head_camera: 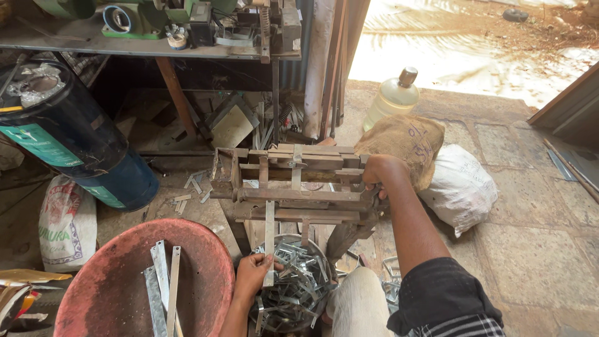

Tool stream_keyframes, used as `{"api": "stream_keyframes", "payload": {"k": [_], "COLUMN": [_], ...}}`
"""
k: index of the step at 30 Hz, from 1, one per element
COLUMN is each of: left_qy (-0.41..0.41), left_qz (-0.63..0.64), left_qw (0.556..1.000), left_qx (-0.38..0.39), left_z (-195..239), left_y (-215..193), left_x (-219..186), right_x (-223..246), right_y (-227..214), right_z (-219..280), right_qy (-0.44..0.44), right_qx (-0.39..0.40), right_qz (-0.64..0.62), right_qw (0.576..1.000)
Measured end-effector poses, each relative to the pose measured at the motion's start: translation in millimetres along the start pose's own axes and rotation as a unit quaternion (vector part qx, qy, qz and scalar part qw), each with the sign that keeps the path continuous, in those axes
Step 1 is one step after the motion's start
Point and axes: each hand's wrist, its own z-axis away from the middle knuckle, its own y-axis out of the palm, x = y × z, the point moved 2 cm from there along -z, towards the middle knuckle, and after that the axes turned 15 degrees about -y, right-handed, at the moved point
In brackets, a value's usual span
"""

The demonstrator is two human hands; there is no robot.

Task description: The person constructs small metal assemblies by manually inserting pre-drilled metal strips into a wooden jig and placing the finished components into a central collection bin.

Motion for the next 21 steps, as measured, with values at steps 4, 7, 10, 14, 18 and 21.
{"api": "stream_keyframes", "payload": {"k": [4,7,10,14,18,21], "left_qy": [-0.019,0.018,-0.011,-0.053,-0.057,-0.054], "left_qz": [-0.013,0.039,0.032,0.085,0.101,0.100], "left_qw": [1.000,0.999,0.998,0.993,0.991,0.991], "left_qx": [-0.022,-0.032,-0.056,-0.067,-0.065,-0.065], "left_z": [-12.5,-28.4,-33.1,-32.6,-37.3,-42.7], "left_y": [-7.3,-2.1,4.1,11.9,11.3,10.6], "left_x": [-24.2,-61.8,-86.0,-97.0,-97.1,-96.7], "right_x": [0.6,2.5,4.9,5.1,3.9,4.5], "right_y": [-2.2,-2.8,-4.6,-4.0,-2.6,-4.0], "right_z": [9.5,14.7,16.9,16.9,16.2,15.3], "right_qy": [-0.022,-0.014,-0.009,-0.008,-0.017,-0.018], "right_qx": [-0.024,-0.022,-0.010,-0.019,-0.021,-0.022], "right_qz": [-0.008,-0.007,-0.004,-0.009,-0.001,0.003], "right_qw": [0.999,1.000,1.000,1.000,1.000,1.000]}}
